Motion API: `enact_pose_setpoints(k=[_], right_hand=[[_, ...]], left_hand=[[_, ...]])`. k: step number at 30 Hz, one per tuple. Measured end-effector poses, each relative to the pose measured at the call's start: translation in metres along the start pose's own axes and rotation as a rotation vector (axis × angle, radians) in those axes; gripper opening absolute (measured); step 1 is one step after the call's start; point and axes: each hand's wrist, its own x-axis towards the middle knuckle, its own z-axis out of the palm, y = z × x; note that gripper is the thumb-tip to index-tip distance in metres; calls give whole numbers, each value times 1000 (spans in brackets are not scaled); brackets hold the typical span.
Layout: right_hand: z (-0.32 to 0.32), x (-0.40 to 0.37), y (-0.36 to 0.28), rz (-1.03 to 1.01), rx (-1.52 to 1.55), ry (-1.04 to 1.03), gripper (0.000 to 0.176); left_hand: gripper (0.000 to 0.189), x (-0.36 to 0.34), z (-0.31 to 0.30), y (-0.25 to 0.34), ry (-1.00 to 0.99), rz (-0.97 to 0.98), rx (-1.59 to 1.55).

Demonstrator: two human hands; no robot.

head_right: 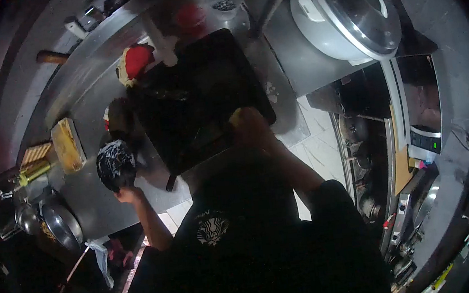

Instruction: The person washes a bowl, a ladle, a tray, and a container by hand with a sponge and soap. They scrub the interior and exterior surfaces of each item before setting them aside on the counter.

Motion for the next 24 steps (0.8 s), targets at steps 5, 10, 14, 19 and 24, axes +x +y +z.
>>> enact_pose_setpoints(k=[5,10,14,19,24], right_hand=[[7,-42,36,402,417,455,20],[-2,-53,41,794,989,546,29],[7,-68,45,839,1170,553,29],[-5,-93,53,937,1320,403,29],[-73,-137,42,949,1198,458,33]], left_hand=[[62,22,-34,-60,172,-333,216],[52,-1,52,71,195,384,1037],[37,-58,178,140,-697,611,663],[26,-157,295,151,-1771,562,817],[26,-251,331,36,-1915,562,749]])
